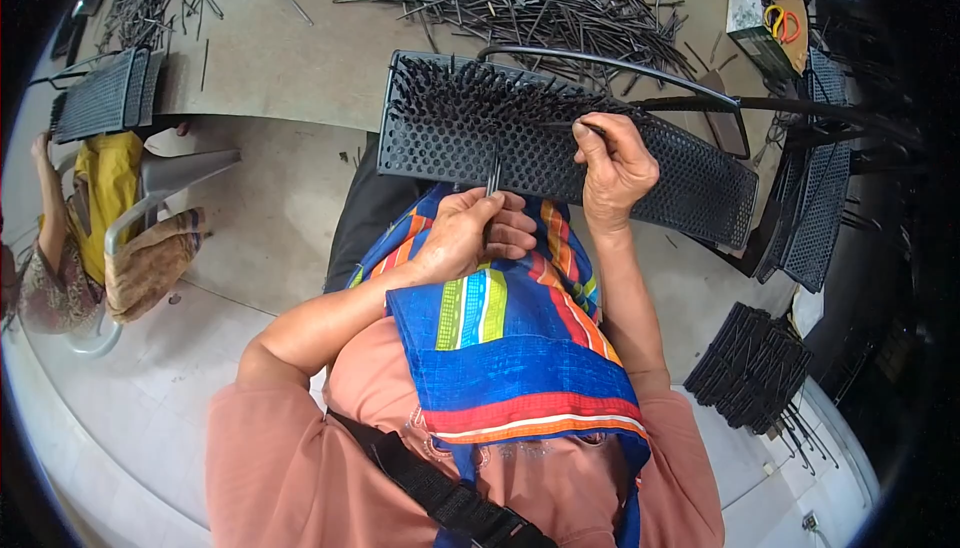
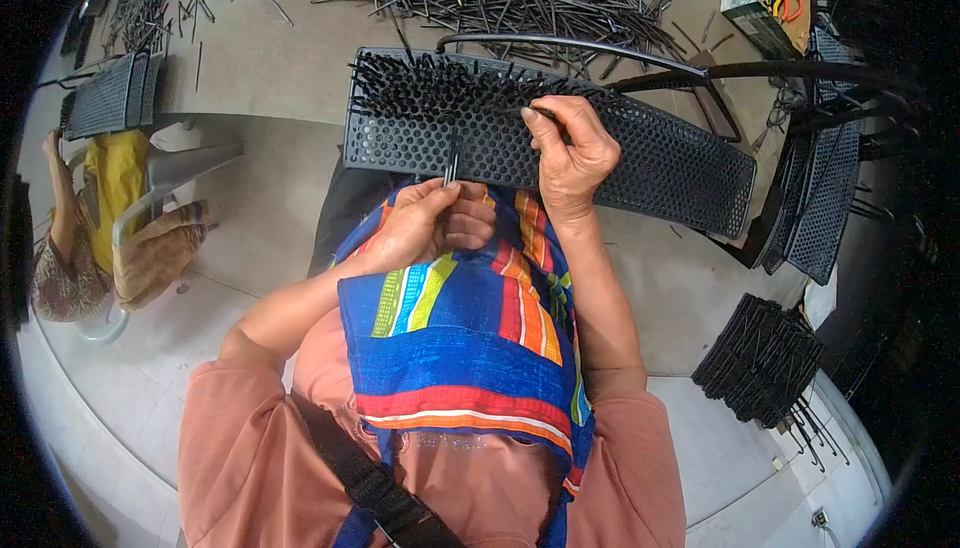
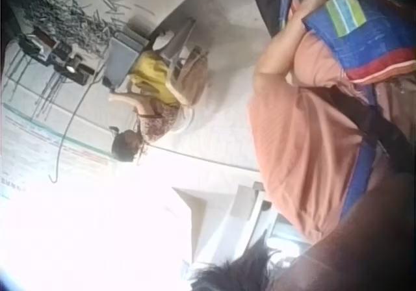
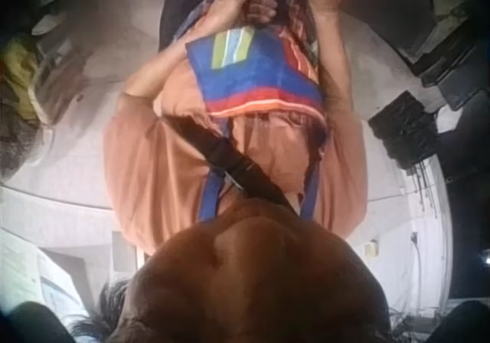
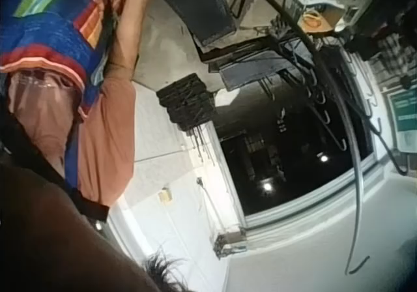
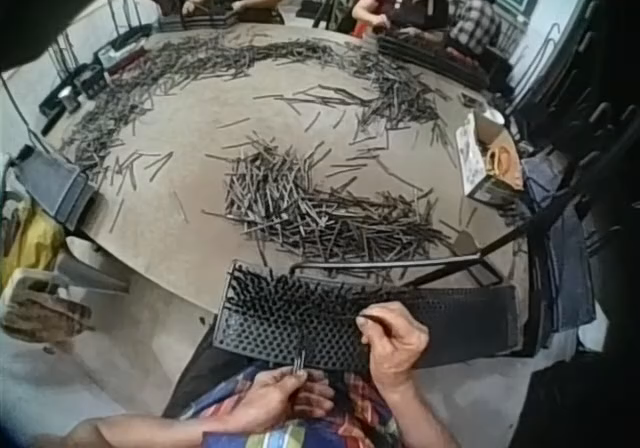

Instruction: Manually inserting thin metal rods into a perforated metal grid or plate structure.

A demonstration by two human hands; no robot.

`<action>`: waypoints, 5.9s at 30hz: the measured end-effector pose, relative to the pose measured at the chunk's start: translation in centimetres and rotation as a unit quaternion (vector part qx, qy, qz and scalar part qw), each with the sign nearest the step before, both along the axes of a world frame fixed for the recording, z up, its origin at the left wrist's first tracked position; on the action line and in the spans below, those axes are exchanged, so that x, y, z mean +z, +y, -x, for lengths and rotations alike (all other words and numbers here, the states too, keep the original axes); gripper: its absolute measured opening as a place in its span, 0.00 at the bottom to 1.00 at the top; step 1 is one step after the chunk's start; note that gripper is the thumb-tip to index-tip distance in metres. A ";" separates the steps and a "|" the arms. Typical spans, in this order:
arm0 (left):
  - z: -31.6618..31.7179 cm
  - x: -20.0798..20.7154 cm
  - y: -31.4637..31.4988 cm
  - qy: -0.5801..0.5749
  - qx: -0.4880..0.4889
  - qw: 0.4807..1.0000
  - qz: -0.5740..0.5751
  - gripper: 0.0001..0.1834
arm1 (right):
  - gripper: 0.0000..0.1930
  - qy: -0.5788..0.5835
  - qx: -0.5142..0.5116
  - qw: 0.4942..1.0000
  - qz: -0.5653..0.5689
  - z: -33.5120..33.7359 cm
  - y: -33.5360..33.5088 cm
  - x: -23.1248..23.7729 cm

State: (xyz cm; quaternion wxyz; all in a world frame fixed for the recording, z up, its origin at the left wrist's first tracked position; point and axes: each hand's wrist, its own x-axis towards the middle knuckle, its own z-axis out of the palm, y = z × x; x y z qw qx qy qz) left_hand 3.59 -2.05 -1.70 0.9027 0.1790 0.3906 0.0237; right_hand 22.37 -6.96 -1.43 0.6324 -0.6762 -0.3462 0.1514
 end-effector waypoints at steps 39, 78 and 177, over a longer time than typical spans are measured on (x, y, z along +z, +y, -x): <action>0.6 0.5 0.2 -0.033 0.037 0.997 -0.053 0.15 | 0.07 0.010 0.055 0.986 0.160 2.4 -0.5 1.5; 0.8 0.1 0.6 0.022 0.032 0.999 -0.025 0.15 | 0.05 -0.022 -0.046 0.999 0.017 3.5 1.1 -0.2; -0.6 10.1 9.5 -0.212 -0.112 0.951 -0.197 0.16 | 0.12 -0.252 0.054 0.956 0.143 2.3 -1.3 0.7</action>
